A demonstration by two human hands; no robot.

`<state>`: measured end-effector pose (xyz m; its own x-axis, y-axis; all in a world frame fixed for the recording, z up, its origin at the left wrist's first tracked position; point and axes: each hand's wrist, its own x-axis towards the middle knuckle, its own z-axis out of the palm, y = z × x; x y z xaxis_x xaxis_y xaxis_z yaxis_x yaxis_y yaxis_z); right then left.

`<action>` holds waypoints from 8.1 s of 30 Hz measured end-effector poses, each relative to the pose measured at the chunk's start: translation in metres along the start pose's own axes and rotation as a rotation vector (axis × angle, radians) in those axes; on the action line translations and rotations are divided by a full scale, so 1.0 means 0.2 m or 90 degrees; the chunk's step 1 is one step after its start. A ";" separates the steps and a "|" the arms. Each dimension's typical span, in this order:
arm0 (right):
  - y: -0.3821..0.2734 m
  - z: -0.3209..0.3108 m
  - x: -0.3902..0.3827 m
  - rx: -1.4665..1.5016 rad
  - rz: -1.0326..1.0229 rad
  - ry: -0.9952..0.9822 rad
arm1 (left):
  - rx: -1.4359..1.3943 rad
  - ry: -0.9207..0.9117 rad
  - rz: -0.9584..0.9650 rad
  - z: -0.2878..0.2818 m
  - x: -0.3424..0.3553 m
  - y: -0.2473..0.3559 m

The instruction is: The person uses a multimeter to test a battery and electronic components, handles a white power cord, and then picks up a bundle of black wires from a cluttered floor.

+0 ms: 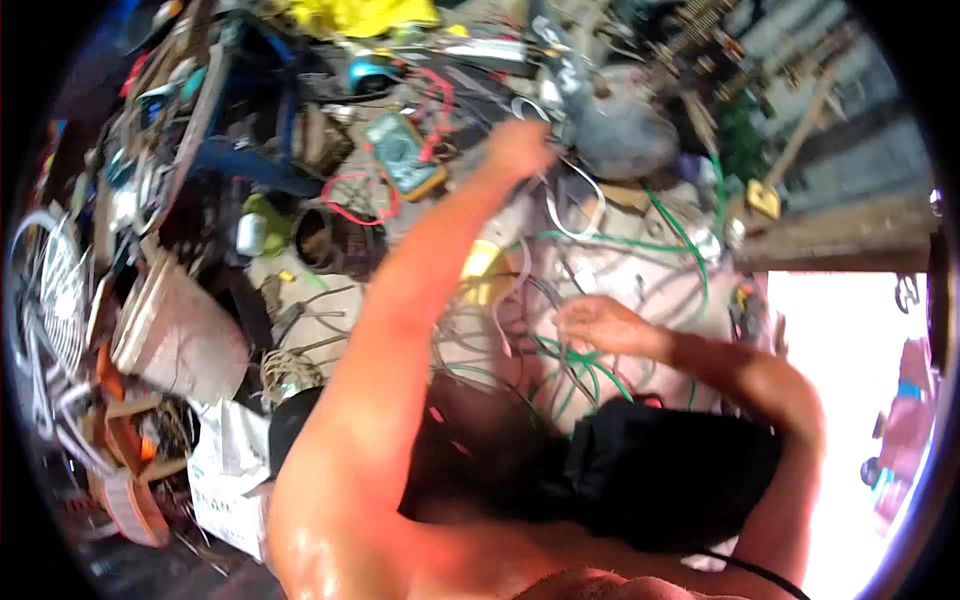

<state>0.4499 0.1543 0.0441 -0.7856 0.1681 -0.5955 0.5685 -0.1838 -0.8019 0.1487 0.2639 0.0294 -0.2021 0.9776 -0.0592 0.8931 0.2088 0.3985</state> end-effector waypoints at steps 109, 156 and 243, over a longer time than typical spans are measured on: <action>-0.95 -0.31 -0.17 -0.530 -0.342 0.177 | -0.505 0.131 0.009 -1.58 -0.91 0.57; -1.15 -0.39 -0.42 0.433 -0.394 -0.022 | -0.363 -0.138 0.059 -0.87 -0.76 0.34; -1.00 -0.13 -0.09 -0.154 -0.345 0.147 | -0.476 0.097 -0.035 -1.24 -0.75 0.22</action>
<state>0.3555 0.2129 0.2141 -0.9194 0.3859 -0.0761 0.1662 0.2058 -0.9644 0.1197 0.1206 0.2822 -0.3402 0.9403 0.0081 0.3811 0.1300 0.9154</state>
